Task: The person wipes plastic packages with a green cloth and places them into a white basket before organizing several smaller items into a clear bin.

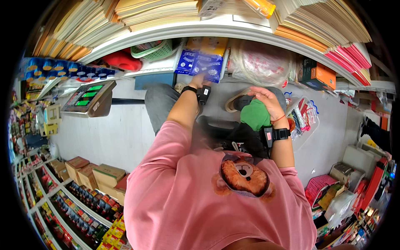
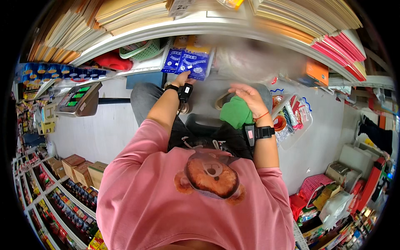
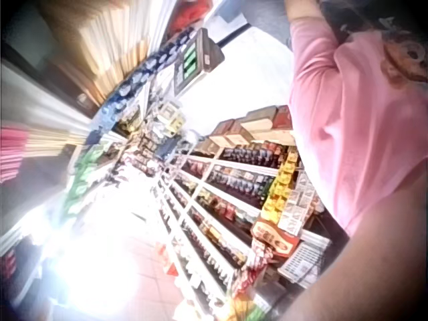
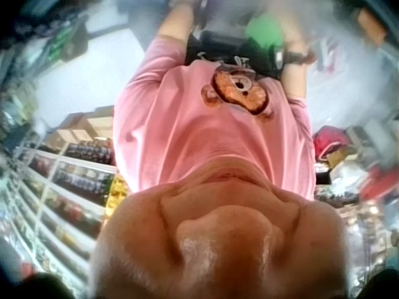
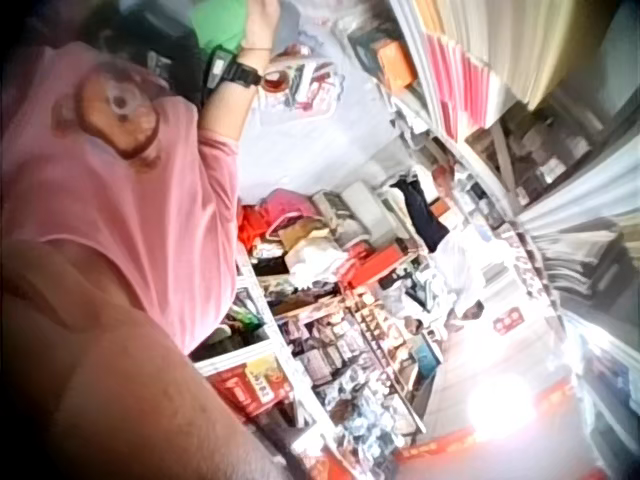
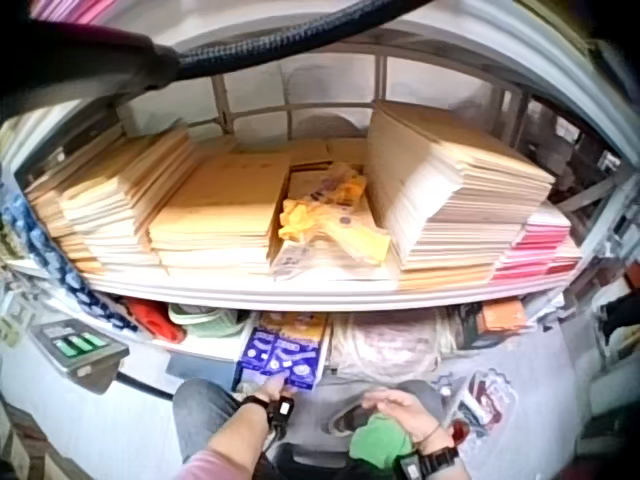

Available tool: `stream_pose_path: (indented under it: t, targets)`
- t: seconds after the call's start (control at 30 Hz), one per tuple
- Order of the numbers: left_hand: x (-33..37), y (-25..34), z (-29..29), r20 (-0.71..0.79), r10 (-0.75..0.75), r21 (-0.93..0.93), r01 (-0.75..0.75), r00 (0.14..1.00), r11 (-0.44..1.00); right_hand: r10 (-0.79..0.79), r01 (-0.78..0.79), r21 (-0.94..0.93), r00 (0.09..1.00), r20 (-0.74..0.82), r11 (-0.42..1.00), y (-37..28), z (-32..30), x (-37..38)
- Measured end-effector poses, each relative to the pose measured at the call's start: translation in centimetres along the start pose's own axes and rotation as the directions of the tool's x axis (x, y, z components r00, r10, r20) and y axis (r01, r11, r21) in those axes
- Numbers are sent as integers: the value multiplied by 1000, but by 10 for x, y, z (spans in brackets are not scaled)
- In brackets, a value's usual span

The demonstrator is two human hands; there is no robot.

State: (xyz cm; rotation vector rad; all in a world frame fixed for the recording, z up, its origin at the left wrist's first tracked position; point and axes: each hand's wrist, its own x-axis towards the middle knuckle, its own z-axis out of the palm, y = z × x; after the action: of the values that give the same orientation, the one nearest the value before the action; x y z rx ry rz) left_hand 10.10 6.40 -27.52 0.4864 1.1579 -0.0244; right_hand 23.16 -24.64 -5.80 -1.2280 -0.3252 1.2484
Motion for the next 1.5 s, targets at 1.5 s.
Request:
stream_pose_path:
  t: [1.5]
  targets:
    - [-301, -20, 131, 717, 323, 503, -779, 618, 374, -272, 374, 208, 878, -394, 904, -12, 59, 4]
